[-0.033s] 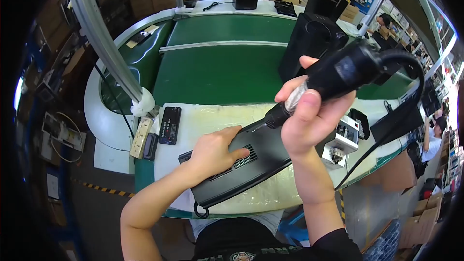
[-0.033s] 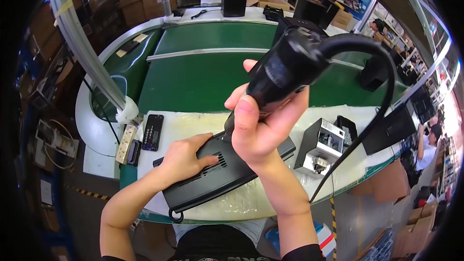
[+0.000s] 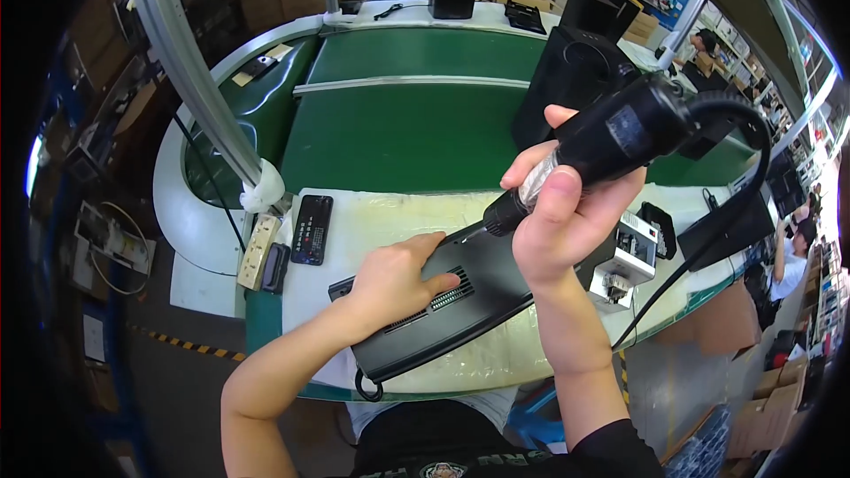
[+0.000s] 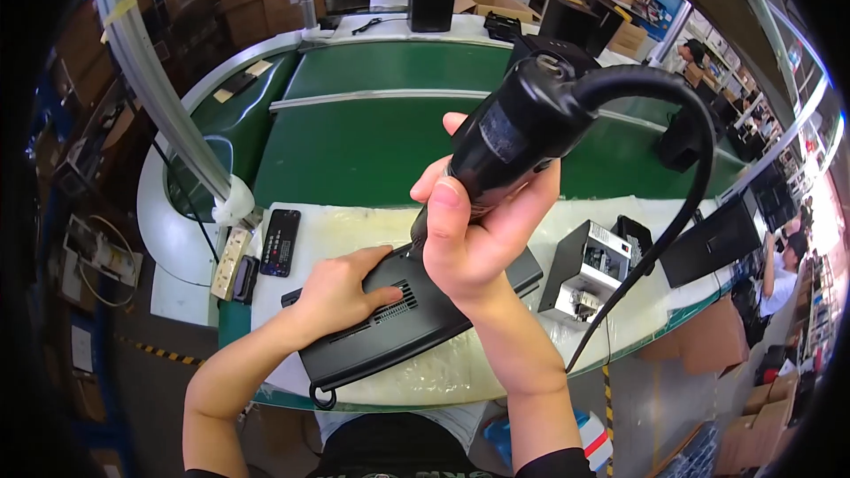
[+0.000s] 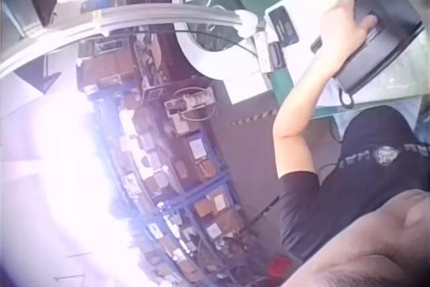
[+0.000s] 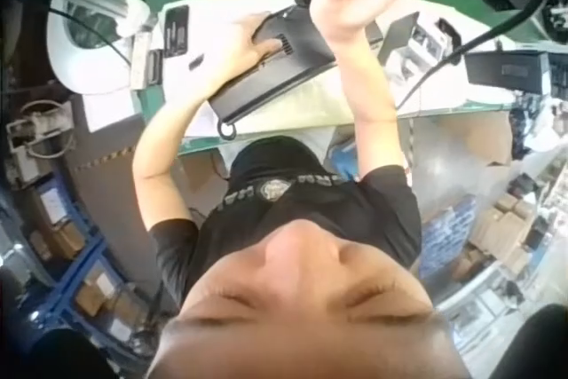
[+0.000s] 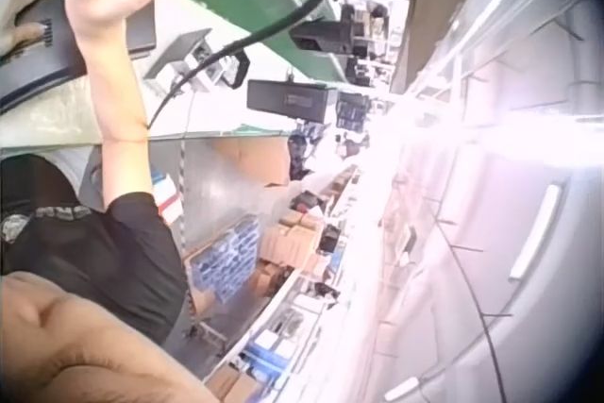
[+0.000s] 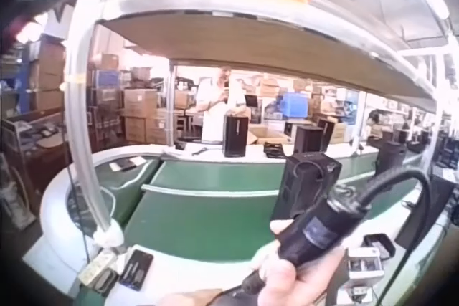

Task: Use an electric screwdriver to attach panels to electronic housings on an assembly line.

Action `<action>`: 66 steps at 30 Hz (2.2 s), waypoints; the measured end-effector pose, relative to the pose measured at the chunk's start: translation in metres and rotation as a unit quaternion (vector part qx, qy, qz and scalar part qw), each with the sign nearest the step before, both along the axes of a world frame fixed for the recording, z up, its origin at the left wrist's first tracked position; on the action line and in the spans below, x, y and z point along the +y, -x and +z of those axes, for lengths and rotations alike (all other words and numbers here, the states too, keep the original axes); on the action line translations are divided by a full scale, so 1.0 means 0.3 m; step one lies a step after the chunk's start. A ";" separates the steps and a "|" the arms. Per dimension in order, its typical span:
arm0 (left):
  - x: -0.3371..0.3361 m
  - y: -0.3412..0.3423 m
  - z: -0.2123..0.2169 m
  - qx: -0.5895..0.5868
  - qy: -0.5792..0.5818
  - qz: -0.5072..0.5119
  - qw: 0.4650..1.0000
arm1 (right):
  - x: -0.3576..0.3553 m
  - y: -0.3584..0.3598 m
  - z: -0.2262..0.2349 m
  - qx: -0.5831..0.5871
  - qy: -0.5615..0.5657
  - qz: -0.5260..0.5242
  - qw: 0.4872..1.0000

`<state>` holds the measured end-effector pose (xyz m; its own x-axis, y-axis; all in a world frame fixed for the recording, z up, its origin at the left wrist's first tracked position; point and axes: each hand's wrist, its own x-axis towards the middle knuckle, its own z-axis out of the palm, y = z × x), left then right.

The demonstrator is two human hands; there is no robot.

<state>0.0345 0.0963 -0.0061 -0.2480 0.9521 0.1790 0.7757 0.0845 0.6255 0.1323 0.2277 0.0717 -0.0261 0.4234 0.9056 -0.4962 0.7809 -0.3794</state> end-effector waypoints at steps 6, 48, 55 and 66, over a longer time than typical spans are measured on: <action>-0.007 0.008 -0.020 -0.014 -0.021 0.007 1.000 | -0.009 0.057 -0.039 -0.033 0.002 0.015 0.999; -0.300 -0.064 -0.241 -0.436 -0.233 0.172 0.852 | 0.270 -0.773 -0.354 -0.045 0.025 -0.449 0.892; -0.277 -0.096 -0.242 -0.470 -0.250 0.272 0.801 | 0.216 -0.780 -0.435 -0.070 0.177 -0.373 0.908; -0.275 -0.078 -0.227 -0.546 -0.275 0.202 0.765 | -0.266 -0.136 0.079 0.050 0.136 -0.052 0.988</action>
